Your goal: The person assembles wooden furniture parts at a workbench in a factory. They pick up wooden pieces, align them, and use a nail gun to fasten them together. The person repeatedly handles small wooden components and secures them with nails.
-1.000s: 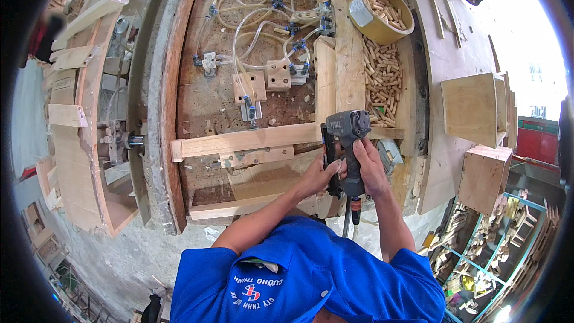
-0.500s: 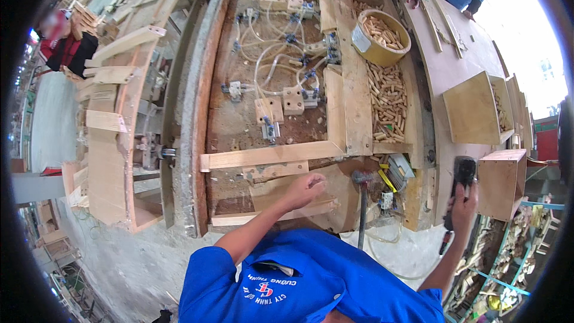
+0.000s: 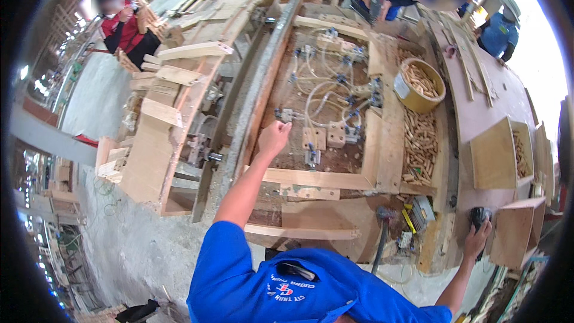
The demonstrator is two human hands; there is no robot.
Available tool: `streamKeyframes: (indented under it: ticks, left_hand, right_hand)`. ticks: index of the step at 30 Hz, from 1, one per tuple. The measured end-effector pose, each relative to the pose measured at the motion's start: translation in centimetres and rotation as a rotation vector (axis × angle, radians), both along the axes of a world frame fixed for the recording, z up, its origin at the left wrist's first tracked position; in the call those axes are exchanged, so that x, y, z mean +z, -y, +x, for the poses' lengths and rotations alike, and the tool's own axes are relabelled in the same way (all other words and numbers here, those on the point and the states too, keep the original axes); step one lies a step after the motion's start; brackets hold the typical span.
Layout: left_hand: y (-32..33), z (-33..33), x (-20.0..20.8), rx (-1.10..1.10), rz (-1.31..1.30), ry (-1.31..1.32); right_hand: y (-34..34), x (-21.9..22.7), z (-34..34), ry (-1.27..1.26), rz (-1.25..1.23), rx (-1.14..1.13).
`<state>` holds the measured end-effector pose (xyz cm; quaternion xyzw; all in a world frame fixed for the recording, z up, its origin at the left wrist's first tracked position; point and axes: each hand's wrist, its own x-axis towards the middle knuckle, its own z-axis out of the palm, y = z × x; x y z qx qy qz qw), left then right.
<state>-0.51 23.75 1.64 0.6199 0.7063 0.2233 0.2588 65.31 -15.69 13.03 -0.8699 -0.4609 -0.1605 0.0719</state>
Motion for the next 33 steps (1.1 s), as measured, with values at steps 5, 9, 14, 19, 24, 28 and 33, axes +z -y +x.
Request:
streamKeyframes:
  ticks: [5,9,14,19,24,28,33]
  left_hand:
    - [-4.8,0.7,0.6,0.036,-0.054,-0.236]
    - [-7.0,1.3,0.2,0.058,-0.104,-0.155]
    - [-5.2,-0.3,-0.2,0.035,-0.047,-0.14]
    - [-1.0,-1.8,-0.4,-0.093,0.027,-0.06]
    - [4.3,-1.1,0.4,-0.266,0.103,-0.02]
    - [6.8,-1.5,0.0,-0.408,0.107,-0.067]
    - [8.9,-0.3,-0.2,-0.698,0.191,-0.343]
  right_hand:
    - [0.7,-2.2,-6.1,0.085,-0.022,0.028]
    - [5.4,-5.2,-10.3,-0.52,0.193,0.066]
    - [7.3,-8.7,-19.9,-0.465,-0.315,0.018]
    - [8.1,-7.7,-22.7,-0.55,-0.415,-0.124]
    - [10.4,-8.6,-22.9,-0.421,-0.336,-0.038]
    - [8.9,-7.4,-23.0,-0.509,-0.343,-0.099]
    - [8.7,-7.0,-23.8,-0.542,-0.313,-0.129]
